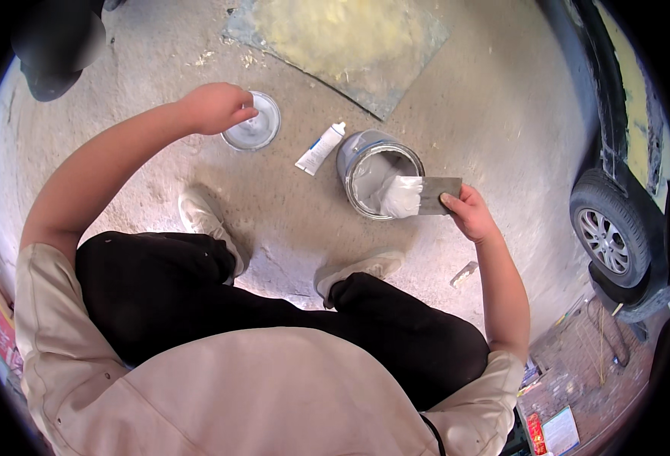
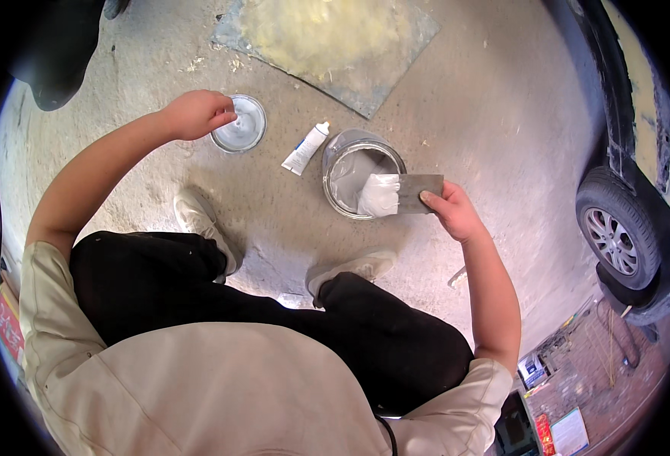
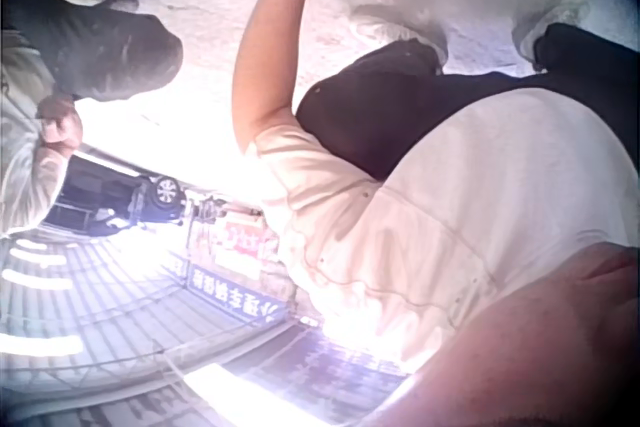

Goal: The person mixes body filler and hardener on a flat board using a putty knife, then applies the mixture to the side panel of a black car. Another person is also seen applying filler to the same vehicle in the background.

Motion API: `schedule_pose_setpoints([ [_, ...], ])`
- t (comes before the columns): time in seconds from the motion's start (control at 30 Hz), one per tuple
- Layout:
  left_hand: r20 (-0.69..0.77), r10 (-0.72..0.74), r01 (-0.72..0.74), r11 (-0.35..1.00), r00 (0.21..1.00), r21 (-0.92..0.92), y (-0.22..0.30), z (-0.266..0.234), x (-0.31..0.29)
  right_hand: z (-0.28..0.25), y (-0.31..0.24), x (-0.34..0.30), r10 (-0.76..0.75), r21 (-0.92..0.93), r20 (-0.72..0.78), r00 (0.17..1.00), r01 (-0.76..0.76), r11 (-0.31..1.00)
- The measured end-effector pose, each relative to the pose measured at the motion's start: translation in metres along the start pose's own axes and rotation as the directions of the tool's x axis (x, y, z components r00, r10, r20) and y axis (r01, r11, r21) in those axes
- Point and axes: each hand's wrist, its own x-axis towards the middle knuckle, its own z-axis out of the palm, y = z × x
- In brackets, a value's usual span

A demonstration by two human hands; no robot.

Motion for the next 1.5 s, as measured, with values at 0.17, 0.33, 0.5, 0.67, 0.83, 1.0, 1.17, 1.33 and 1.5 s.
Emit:
schedule_pose_setpoints([
  [0.17, -0.047, -0.033, 0.031, 0.998, 0.998, -0.053, -0.011, -0.009, 0.003, -0.003, -0.062, 0.007, -0.139, 0.017, 0.034, 0.990, 0.139, 0.990],
  [0.33, -0.159, -0.087, 0.084, 0.996, 0.984, -0.025, -0.028, -0.028, 0.023, 0.012, -0.146, 0.065, -0.329, 0.030, -0.032, 0.944, 0.330, 0.943],
  [0.5, -0.161, -0.123, 0.156, 0.965, 0.979, 0.212, -0.034, -0.037, 0.090, 0.018, -0.186, 0.189, -0.421, -0.432, -0.235, 0.876, 0.295, 0.853],
  [0.67, -0.354, -0.214, 0.297, 0.934, 0.911, 0.200, -0.024, 0.007, 0.123, 0.082, -0.158, 0.293, -0.821, -0.988, 0.116, 0.559, -0.020, -0.153],
  [0.83, -0.498, -0.311, 0.377, 0.925, 0.810, 0.035, 0.003, 0.039, 0.134, 0.103, -0.106, 0.307, -0.635, -0.940, 0.160, 0.756, -0.080, -0.333],
  [1.0, -0.473, -0.313, 0.357, 0.934, 0.824, 0.004, -0.010, 0.023, 0.130, 0.110, -0.072, 0.299, -0.610, -0.942, 0.227, 0.759, 0.013, -0.334],
  [1.17, -0.350, -0.347, 0.304, 0.937, 0.870, -0.172, -0.017, -0.001, 0.128, 0.100, -0.079, 0.272, -0.468, -0.955, 0.255, 0.846, 0.145, -0.259],
  [1.33, -0.165, -0.411, 0.389, 0.909, 0.896, -0.149, -0.011, -0.029, 0.126, 0.088, -0.083, 0.242, -0.298, -0.954, 0.288, 0.910, 0.244, -0.177],
  [1.5, -0.189, -0.408, 0.386, 0.911, 0.893, -0.144, -0.022, -0.012, 0.129, 0.083, -0.118, 0.179, -0.593, -0.927, 0.278, 0.756, 0.372, 0.040],
])
